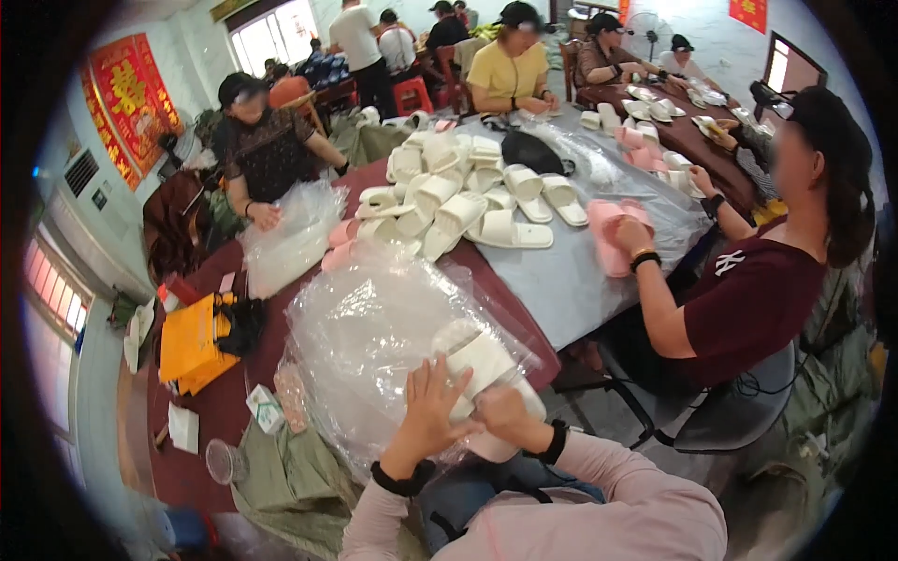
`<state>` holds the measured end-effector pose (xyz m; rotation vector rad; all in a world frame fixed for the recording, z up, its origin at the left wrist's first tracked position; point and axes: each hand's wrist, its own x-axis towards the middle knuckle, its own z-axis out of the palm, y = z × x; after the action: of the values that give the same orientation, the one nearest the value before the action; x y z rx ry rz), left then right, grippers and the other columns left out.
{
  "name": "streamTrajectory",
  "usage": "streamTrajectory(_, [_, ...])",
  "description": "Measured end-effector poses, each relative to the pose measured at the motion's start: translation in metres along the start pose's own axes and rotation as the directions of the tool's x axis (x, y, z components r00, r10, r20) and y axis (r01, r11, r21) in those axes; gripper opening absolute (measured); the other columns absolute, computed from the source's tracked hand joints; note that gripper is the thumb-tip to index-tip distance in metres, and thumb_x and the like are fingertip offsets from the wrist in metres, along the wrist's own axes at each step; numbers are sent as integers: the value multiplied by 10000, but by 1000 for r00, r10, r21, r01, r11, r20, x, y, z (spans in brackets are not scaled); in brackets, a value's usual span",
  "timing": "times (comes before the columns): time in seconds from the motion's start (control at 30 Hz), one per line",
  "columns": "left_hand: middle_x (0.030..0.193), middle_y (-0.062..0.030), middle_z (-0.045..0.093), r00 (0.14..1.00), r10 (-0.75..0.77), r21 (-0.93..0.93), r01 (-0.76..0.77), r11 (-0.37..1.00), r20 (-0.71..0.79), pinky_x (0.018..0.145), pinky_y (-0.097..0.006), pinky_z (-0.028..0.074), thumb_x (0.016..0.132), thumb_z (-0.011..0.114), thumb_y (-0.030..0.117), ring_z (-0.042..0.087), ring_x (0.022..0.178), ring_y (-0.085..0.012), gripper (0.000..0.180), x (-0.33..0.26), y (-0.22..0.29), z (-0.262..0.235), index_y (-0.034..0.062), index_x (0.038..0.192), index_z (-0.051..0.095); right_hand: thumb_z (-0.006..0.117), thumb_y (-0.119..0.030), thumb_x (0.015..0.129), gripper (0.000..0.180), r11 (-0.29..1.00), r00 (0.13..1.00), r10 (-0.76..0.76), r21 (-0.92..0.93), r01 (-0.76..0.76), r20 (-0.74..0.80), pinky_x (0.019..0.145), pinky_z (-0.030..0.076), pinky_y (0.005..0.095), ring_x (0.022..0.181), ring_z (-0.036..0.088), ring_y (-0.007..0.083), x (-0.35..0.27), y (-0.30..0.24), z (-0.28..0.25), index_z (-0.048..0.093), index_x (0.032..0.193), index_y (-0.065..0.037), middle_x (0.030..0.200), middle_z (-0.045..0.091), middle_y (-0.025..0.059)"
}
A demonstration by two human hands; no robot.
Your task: The recorder is sorting and packaging white and pink slippers into plastic bags at a factory table.
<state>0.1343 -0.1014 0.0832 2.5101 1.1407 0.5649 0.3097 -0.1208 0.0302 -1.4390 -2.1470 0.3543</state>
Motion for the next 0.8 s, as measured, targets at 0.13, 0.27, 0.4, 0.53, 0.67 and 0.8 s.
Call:
streamTrajectory(0.13, [1481, -259, 200, 996, 85, 136, -80, 987, -32, 1046, -669, 72, 651, 734, 553, 139, 1352, -512, 855, -12, 13, -14, 219, 1377, 432, 627, -221, 718, 206, 973, 985, 123, 209, -96, -122, 577, 468, 453, 647, 595, 367, 14, -14, 13, 611, 788, -27, 705, 598, 184])
streamTrajectory(0.27, [1491, -272, 158, 995, 48, 301, -20, 953, -84, 1052, -668, 59, 685, 749, 411, 106, 1363, -512, 787, -40, 16, -3, 171, 1364, 430, 611, -253, 746, 236, 950, 946, 276, 194, -243, -168, 642, 478, 470, 723, 600, 397, 20, -13, 18, 632, 842, -38, 785, 615, 205])
streamTrajectory(0.4, [1455, -305, 218, 927, -162, 197, 238, 951, -340, 1045, -636, 174, 771, 652, 268, 216, 1329, -506, 678, -66, 7, 15, 188, 1397, 407, 585, -204, 758, 227, 924, 945, 316, 251, -287, -80, 711, 474, 474, 796, 600, 396, 29, -34, 11, 611, 780, 20, 830, 618, 226])
streamTrajectory(0.53, [1425, -312, 280, 878, -244, -154, 197, 968, -413, 1003, -513, 337, 770, 605, 116, 375, 1239, -475, 600, -73, -8, 19, 137, 1355, 470, 589, -205, 762, 224, 921, 932, 361, 166, -352, -26, 712, 478, 465, 805, 606, 387, 42, -43, 20, 613, 783, 17, 837, 621, 231])
streamTrajectory(0.67, [1390, -292, 357, 898, -164, -73, 147, 986, -408, 891, -401, 448, 719, 552, -29, 505, 1106, -419, 601, -80, -3, 20, 86, 1308, 516, 596, -213, 763, 216, 930, 917, 355, 175, -324, -184, 673, 474, 466, 771, 605, 370, 62, -36, 44, 593, 797, 0, 806, 613, 201])
streamTrajectory(0.8, [1372, -274, 391, 960, -169, -107, 148, 983, -225, 884, -398, 455, 713, 558, -53, 532, 1075, -405, 566, -87, 7, 10, 37, 1271, 531, 545, -224, 839, 242, 974, 929, 228, 61, -220, -291, 669, 460, 468, 791, 584, 368, 77, -24, 73, 527, 875, 15, 848, 580, 199])
